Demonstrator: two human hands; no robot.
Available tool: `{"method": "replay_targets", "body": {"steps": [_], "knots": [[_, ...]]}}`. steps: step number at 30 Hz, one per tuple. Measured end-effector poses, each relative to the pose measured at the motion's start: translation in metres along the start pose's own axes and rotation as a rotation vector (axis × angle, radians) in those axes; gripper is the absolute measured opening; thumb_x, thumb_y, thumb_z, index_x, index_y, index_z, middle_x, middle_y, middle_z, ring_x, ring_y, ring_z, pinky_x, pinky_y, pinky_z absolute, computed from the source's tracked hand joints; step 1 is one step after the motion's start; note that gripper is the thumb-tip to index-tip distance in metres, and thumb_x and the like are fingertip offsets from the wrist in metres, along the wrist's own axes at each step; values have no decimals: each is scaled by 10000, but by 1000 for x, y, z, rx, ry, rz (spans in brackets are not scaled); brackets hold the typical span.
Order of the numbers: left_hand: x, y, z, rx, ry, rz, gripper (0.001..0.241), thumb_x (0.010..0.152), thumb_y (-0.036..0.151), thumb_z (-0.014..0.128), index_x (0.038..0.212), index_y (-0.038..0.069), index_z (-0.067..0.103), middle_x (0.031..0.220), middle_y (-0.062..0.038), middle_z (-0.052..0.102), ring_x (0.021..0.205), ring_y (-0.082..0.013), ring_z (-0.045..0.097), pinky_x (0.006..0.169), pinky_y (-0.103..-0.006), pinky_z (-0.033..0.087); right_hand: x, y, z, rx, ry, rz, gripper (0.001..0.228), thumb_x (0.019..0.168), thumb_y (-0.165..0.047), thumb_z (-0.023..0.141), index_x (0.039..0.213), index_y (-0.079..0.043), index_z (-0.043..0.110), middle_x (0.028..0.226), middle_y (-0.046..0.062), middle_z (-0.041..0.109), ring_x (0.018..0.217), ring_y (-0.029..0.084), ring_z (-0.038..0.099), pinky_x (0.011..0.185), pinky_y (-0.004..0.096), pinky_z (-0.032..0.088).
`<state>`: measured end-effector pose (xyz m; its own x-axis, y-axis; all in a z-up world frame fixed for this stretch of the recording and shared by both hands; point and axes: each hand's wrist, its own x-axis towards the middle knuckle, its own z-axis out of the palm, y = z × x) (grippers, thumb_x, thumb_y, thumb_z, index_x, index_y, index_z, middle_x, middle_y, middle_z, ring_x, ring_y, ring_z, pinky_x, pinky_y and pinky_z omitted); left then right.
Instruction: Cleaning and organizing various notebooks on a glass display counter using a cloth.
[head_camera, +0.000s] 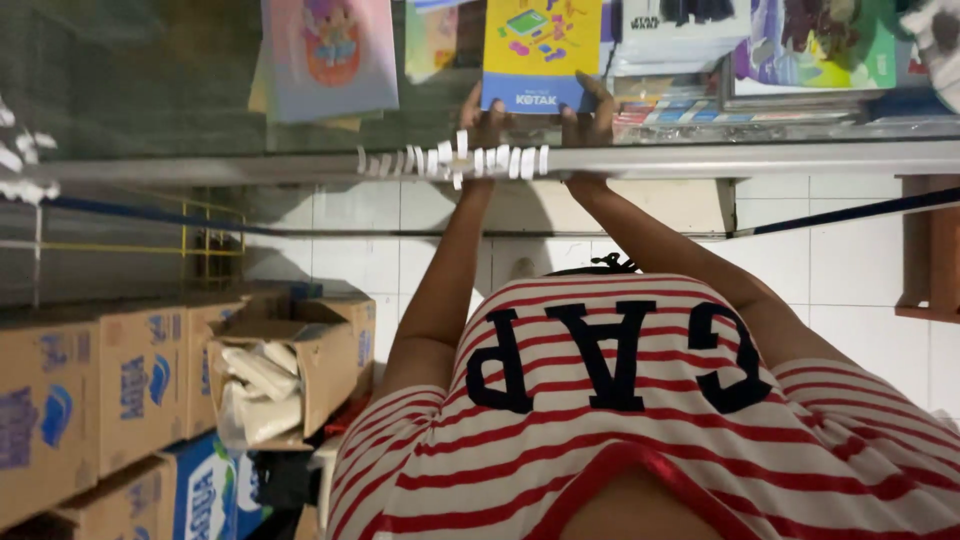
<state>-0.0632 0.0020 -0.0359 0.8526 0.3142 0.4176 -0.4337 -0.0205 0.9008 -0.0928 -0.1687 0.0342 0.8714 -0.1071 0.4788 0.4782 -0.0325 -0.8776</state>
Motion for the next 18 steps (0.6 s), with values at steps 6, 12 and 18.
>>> {"method": "replay_targets", "body": {"steps": [6, 12, 18], "knots": [[15, 36, 22, 184, 171, -96, 464, 957, 382, 736, 1372, 189, 661, 670, 53, 589, 639, -70, 526, 612, -267, 467, 24, 22, 12, -104, 128, 62, 558, 1062, -607, 473, 1235, -77, 457, 708, 31, 666, 528, 171, 690, 433, 288, 594], [45, 19, 21, 401, 71, 136, 455, 998, 325, 721, 1415, 211, 579, 1263, -51, 616, 911, -117, 605, 750, -239, 568, 42, 26, 25, -163, 178, 6, 304, 1123, -377, 500, 1309, -139, 532, 723, 6, 583, 578, 130, 585, 558, 291, 523], [62, 0, 15, 322, -28, 21, 539, 1017, 363, 693, 1486, 165, 519, 889, 26, 602, 649, -71, 473, 551, -236, 444, 50, 35, 35, -308, 166, -26, 410, 1151, -418, 396, 1440, -134, 463, 712, -8, 599, 566, 120, 582, 587, 299, 517]]}}
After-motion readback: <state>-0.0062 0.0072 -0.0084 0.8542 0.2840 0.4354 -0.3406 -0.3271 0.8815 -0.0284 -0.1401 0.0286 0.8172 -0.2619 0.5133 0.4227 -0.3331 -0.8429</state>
